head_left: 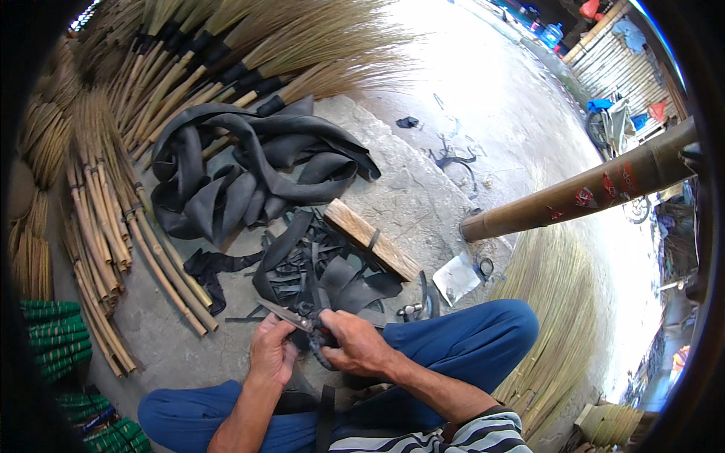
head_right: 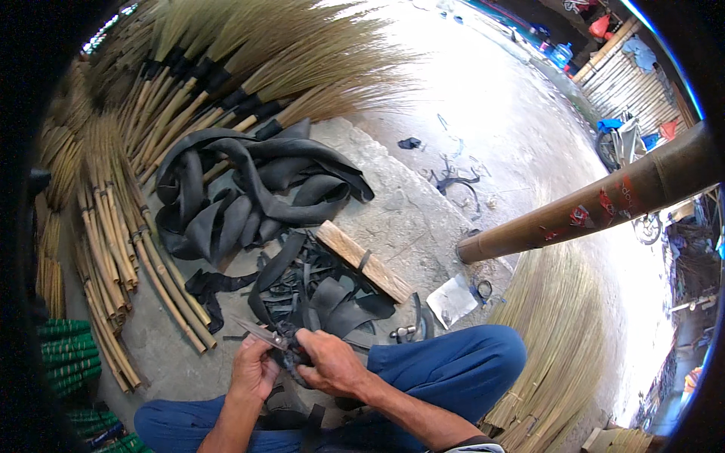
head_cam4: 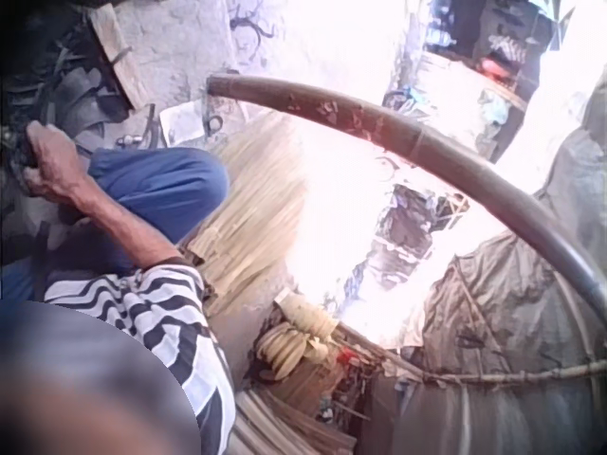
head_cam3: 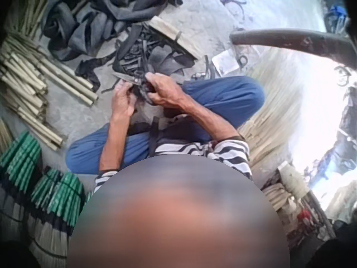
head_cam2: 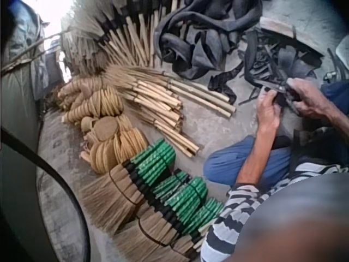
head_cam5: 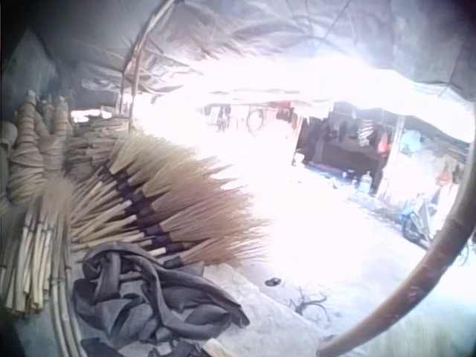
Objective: The person sits cross-legged on the floor and uses shears to cut a long black rubber strip into smaller pieces. The person repeatedly folds the rubber strip and cuts it, accumulating a pile of cut pieces on the floor.
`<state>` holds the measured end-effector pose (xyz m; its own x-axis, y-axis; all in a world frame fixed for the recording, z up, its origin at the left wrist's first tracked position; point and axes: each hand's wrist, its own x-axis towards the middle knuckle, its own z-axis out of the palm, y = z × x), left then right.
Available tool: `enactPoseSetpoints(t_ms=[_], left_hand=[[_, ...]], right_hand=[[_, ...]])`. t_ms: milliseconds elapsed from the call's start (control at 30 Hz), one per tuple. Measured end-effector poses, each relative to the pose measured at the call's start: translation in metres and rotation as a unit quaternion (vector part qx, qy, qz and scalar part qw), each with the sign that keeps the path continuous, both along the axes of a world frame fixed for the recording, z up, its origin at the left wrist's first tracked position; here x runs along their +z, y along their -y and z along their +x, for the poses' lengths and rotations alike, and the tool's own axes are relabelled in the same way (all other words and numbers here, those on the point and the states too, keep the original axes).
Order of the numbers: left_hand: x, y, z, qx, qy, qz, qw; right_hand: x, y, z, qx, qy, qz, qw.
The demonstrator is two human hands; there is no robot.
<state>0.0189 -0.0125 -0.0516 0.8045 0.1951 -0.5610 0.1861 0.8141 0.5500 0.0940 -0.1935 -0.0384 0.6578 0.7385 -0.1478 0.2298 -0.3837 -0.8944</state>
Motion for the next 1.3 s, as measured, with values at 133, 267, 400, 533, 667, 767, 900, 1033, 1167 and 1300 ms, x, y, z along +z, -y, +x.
enactPoseSetpoints(t_ms=[133, 267, 400, 533, 667, 767, 900, 1033, 1167, 1300], left_hand=[[-0.011, 0.002, 0.002, -0.039, 0.001, 0.008, 0.999], [-0.022, 0.008, -0.003, -0.191, 0.018, 0.129, 0.973], [-0.026, 0.009, -0.009, -0.362, 0.015, 0.329, 0.872], [-0.024, 0.012, -0.011, -0.42, 0.003, 0.439, 0.794], [-0.018, 0.01, -0.015, -0.468, -0.068, 0.435, 0.766], [-0.018, 0.003, -0.022, -0.478, -0.136, 0.333, 0.801], [-0.033, -0.002, -0.034, -0.152, -0.115, 0.144, 0.971], [-0.049, -0.022, -0.044, 0.051, -0.138, 0.063, 0.987], [-0.05, -0.026, -0.051, 0.063, -0.142, 0.03, 0.987], [-0.042, -0.016, -0.049, 0.036, -0.133, 0.027, 0.99]], right_hand=[[-0.003, 0.0, 0.007, -0.009, -0.049, -0.029, 0.998], [0.0, 0.0, 0.022, -0.112, -0.168, -0.024, 0.979], [0.004, -0.001, 0.037, -0.211, -0.218, 0.015, 0.953], [0.008, -0.007, 0.049, -0.269, -0.291, 0.015, 0.918], [0.012, -0.011, 0.056, -0.254, -0.23, -0.04, 0.939], [0.006, -0.023, 0.05, -0.237, -0.197, -0.024, 0.951], [-0.005, -0.037, 0.037, -0.132, -0.084, -0.106, 0.982], [-0.005, -0.041, 0.022, -0.017, -0.143, -0.111, 0.983], [0.0, -0.041, 0.012, 0.02, -0.164, -0.086, 0.982], [0.001, -0.037, 0.008, 0.0, -0.107, -0.068, 0.992]])
